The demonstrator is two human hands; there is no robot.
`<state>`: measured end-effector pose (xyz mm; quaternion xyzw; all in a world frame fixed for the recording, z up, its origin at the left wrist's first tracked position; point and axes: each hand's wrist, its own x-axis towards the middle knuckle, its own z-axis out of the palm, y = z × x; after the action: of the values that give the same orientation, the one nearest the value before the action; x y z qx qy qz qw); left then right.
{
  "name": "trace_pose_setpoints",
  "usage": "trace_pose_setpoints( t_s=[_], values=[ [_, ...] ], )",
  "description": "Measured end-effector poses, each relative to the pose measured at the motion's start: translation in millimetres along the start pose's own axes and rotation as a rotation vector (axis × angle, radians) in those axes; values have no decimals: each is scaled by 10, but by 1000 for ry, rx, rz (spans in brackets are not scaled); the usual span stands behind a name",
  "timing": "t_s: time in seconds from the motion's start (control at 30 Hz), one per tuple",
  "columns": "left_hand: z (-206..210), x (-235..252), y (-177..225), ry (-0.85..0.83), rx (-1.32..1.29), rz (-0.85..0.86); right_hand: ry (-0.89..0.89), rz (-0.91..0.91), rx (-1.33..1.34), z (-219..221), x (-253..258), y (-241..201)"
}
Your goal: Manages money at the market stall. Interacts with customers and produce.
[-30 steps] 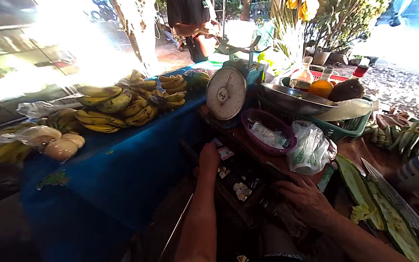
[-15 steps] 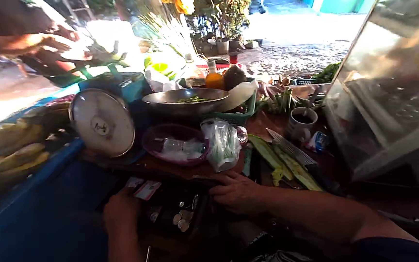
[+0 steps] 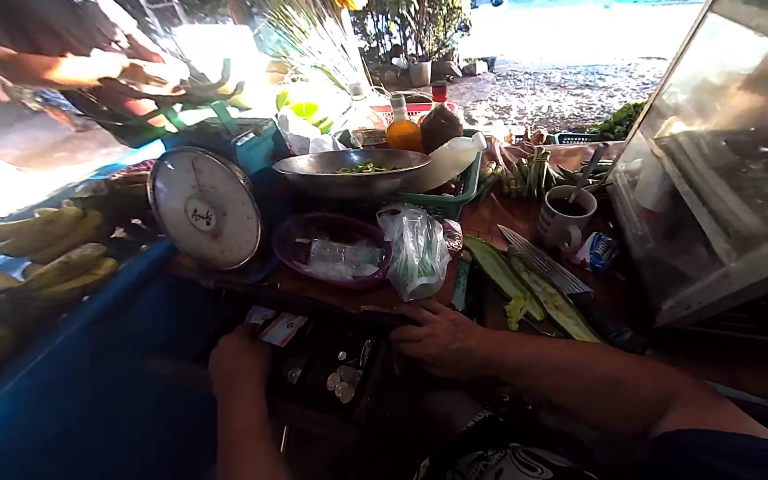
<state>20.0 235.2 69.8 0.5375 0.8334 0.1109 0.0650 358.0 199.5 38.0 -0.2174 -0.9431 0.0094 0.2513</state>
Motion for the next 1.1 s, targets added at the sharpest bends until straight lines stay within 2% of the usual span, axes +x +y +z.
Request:
trace_pose_setpoints(
  t_s=[0.43, 0.8, 1.1],
  values=[
    [-25, -17, 22, -6, 0, -23, 3, 1, -14, 21, -4, 16],
    [21, 14, -3, -16, -64, -135, 11, 5, -65, 85, -2, 31],
    [100, 32, -62, 25, -126, -86, 59, -14, -100, 112, -17, 61]
  ],
)
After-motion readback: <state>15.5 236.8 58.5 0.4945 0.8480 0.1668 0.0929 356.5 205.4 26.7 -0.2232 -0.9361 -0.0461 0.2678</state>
